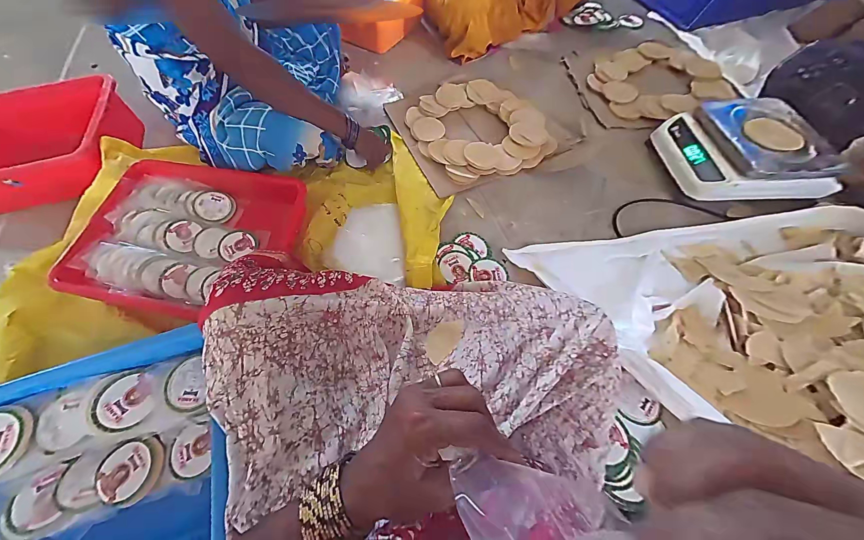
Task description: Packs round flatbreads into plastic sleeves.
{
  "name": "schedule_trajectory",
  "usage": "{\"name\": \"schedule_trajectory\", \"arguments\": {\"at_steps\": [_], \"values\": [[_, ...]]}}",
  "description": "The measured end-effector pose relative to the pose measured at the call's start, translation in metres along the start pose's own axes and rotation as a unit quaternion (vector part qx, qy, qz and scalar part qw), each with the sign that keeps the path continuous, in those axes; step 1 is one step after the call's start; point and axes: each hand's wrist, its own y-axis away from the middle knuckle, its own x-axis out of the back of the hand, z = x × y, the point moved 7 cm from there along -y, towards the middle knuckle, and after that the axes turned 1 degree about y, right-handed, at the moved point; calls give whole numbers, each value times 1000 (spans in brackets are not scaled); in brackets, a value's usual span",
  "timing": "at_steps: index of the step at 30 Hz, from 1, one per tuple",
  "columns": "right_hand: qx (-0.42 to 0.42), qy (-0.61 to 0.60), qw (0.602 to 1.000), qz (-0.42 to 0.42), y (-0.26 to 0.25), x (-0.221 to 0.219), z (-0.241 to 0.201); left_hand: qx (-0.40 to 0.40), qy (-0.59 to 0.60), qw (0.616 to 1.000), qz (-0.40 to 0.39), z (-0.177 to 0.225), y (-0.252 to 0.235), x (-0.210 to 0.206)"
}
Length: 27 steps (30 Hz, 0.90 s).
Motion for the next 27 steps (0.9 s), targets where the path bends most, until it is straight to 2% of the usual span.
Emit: {"name": "schedule_trajectory", "arguments": {"at_steps": [3,8,13,15,21,27], "values": [[-34,12,998,53,-9,-18,14,-9,5,1000,-14,5,1,-2],[-83,-42,990,104,-8,-23,49,36,52,998,-14,5,10,-3],[-159,-163,957,179,1,-39,76,161,188,969,15,-7,19,-14],[-165,-145,955,198,3,-41,81,203,225,953,32,-14,24,-18],[-192,0,971,141,18,-28,87,241,284,926,59,-27,30,-12],[-161,-1,977,138,10,-38,89,232,272,932,66,-28,23,-20]]}}
